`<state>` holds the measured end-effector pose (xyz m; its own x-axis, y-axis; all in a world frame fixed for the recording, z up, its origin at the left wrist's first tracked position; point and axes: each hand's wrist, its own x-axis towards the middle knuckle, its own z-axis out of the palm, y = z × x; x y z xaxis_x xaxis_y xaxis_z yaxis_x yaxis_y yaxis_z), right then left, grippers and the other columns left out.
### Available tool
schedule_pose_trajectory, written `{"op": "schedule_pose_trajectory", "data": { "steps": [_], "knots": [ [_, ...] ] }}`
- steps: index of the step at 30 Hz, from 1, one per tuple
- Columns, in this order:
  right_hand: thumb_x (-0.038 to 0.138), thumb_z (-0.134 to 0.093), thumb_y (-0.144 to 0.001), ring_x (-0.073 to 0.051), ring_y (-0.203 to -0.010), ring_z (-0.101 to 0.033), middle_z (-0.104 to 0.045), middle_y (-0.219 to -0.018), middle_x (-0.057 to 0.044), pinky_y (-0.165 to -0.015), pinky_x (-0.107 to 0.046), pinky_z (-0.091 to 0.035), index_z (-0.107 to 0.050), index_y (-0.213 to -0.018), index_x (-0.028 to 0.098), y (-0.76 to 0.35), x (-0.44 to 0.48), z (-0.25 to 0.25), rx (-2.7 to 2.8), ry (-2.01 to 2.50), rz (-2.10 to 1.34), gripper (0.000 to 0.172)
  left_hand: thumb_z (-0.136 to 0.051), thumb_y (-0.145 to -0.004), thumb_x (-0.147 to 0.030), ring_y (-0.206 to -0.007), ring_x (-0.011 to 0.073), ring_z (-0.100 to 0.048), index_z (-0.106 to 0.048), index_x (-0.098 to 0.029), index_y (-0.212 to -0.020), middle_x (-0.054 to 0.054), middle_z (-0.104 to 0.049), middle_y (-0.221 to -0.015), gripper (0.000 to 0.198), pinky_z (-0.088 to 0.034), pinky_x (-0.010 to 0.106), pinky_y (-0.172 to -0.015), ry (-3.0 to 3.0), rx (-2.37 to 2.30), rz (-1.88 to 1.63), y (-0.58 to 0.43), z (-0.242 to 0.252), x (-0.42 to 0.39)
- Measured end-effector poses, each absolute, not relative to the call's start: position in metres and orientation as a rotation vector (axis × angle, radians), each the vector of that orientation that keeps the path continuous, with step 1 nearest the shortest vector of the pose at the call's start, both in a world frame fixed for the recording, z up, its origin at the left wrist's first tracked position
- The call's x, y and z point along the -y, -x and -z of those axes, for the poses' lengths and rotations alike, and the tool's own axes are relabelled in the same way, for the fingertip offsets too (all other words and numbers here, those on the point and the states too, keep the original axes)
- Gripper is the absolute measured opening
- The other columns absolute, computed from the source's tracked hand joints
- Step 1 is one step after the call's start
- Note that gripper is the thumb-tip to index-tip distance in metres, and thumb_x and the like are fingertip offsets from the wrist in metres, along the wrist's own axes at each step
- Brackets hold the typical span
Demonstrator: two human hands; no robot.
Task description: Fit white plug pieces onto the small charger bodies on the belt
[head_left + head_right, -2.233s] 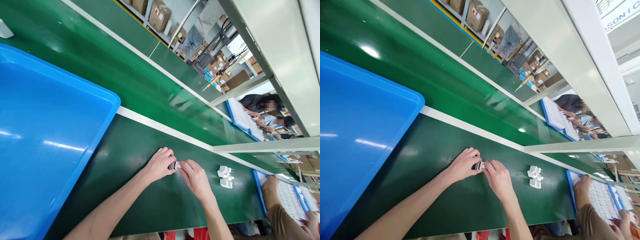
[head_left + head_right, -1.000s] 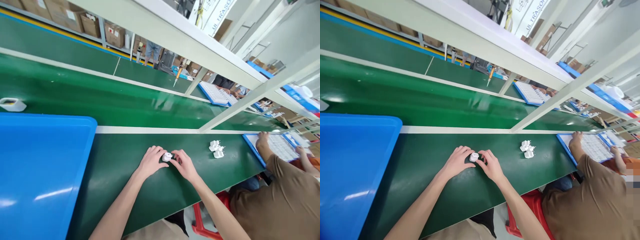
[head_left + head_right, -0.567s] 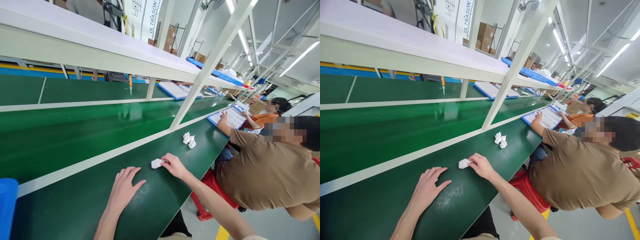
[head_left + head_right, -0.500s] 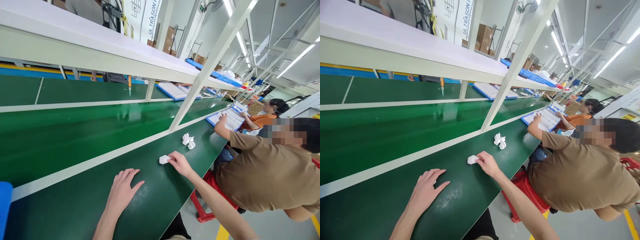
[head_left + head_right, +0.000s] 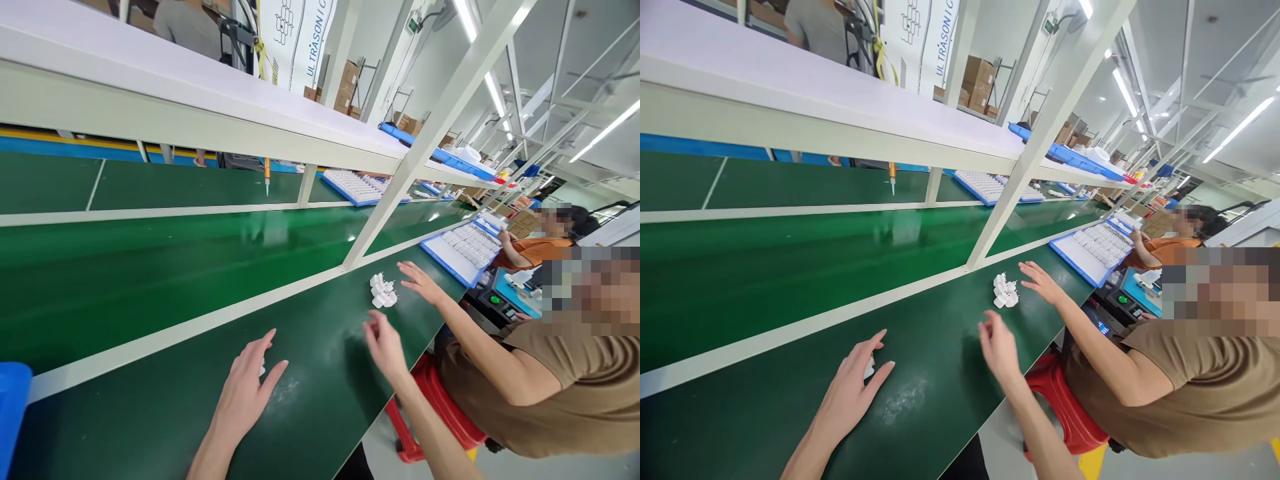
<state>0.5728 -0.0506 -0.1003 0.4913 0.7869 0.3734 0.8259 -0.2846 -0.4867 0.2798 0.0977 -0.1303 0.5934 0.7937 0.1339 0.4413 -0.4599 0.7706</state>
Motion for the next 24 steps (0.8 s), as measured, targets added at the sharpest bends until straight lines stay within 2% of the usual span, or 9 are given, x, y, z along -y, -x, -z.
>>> {"op": "schedule_pose_trajectory", "data": {
  "steps": [2, 6, 8, 10, 13, 16, 18, 21, 24],
  "knots": [
    [0.029, -0.049, -0.101, -0.017, -0.069, -0.066, -0.067, -0.091, -0.003, -0.066, -0.028, -0.058, -0.050, -0.130, 0.020, -0.529, 0.046, 0.110, 1.499, 1.970, -0.102, 0.031, -0.039, -0.100, -0.061, -0.108, 0.0253, -0.060, -0.036, -0.029, -0.150, 0.011, -0.056, -0.133, 0.060, -0.053, 0.042, -0.092, -1.928, -0.960, -0.664, -0.282, 0.129, -0.092],
    [0.028, -0.063, -0.094, -0.017, -0.076, -0.066, -0.063, -0.108, -0.004, -0.075, -0.029, -0.060, -0.046, -0.143, 0.027, -0.459, 0.019, 0.113, 1.734, 1.694, -0.409, 0.052, -0.026, -0.100, -0.067, -0.119, 0.0237, -0.056, -0.023, -0.022, -0.153, 0.016, -0.050, -0.140, 0.069, -0.043, 0.046, -0.111, -1.644, -0.816, -0.695, -0.284, 0.126, -0.075],
    [0.026, -0.061, -0.095, -0.016, -0.078, -0.065, -0.061, -0.110, -0.004, -0.078, -0.030, -0.060, -0.047, -0.143, 0.029, -0.443, 0.002, 0.113, 1.788, 1.598, -0.490, 0.049, -0.025, -0.100, -0.068, -0.128, 0.0243, -0.052, -0.017, -0.020, -0.154, 0.017, -0.046, -0.145, 0.073, -0.036, 0.047, -0.117, -1.563, -0.765, -0.684, -0.282, 0.126, -0.066],
    [0.027, -0.057, -0.097, -0.014, -0.076, -0.064, -0.060, -0.109, -0.003, -0.075, -0.029, -0.059, -0.053, -0.137, 0.029, -0.436, -0.015, 0.116, 1.831, 1.554, -0.505, 0.040, -0.026, -0.100, -0.068, -0.136, 0.0256, -0.047, -0.016, -0.020, -0.156, 0.019, -0.040, -0.151, 0.074, -0.030, 0.047, -0.121, -1.482, -0.779, -0.703, -0.281, 0.127, -0.060],
    [0.036, -0.057, -0.099, -0.013, -0.065, -0.061, -0.062, -0.106, -0.003, -0.064, -0.027, -0.055, -0.061, -0.121, 0.026, -0.438, -0.034, 0.131, 1.828, 1.539, -0.487, 0.025, -0.028, -0.100, -0.067, -0.143, 0.0270, -0.042, -0.017, -0.019, -0.156, 0.021, -0.032, -0.157, 0.075, -0.028, 0.046, -0.123, -1.361, -0.859, -0.806, -0.280, 0.129, -0.056],
    [0.044, -0.058, -0.098, -0.015, -0.068, -0.063, -0.063, -0.113, -0.006, -0.067, -0.030, -0.056, -0.064, -0.109, 0.025, -0.446, -0.040, 0.146, 1.759, 1.464, -0.557, 0.023, -0.032, -0.102, -0.063, -0.148, 0.0272, -0.035, -0.014, -0.015, -0.157, 0.023, -0.026, -0.161, 0.075, -0.026, 0.045, -0.124, -1.364, -0.903, -0.818, -0.279, 0.127, -0.054],
    [0.045, -0.058, -0.098, -0.019, -0.080, -0.066, -0.063, -0.120, -0.009, -0.071, -0.032, -0.057, -0.065, -0.111, 0.025, -0.450, -0.039, 0.151, 1.725, 1.432, -0.617, 0.024, -0.035, -0.103, -0.057, -0.148, 0.0275, -0.035, -0.011, -0.013, -0.159, 0.024, -0.028, -0.161, 0.075, -0.027, 0.046, -0.123, -1.407, -0.919, -0.756, -0.278, 0.121, -0.051],
    [0.044, -0.057, -0.098, -0.022, -0.087, -0.067, -0.061, -0.127, -0.009, -0.072, -0.034, -0.058, -0.063, -0.124, 0.030, -0.455, -0.035, 0.152, 1.716, 1.401, -0.713, 0.030, -0.046, -0.101, -0.051, -0.145, 0.0311, -0.040, -0.005, -0.014, -0.162, 0.023, -0.035, -0.158, 0.082, -0.032, 0.050, -0.120, -1.489, -0.968, -0.645, -0.279, 0.106, -0.047],
    [0.043, -0.056, -0.099, -0.022, -0.090, -0.066, -0.060, -0.130, -0.009, -0.070, -0.033, -0.058, -0.060, -0.131, 0.032, -0.458, -0.036, 0.150, 1.684, 1.285, -0.842, 0.035, -0.061, -0.093, -0.051, -0.144, 0.0377, -0.042, 0.003, -0.016, -0.163, 0.025, -0.026, -0.163, 0.101, -0.035, 0.052, -0.117, -1.603, -0.985, -0.520, -0.288, 0.088, -0.043]
  ]
}}
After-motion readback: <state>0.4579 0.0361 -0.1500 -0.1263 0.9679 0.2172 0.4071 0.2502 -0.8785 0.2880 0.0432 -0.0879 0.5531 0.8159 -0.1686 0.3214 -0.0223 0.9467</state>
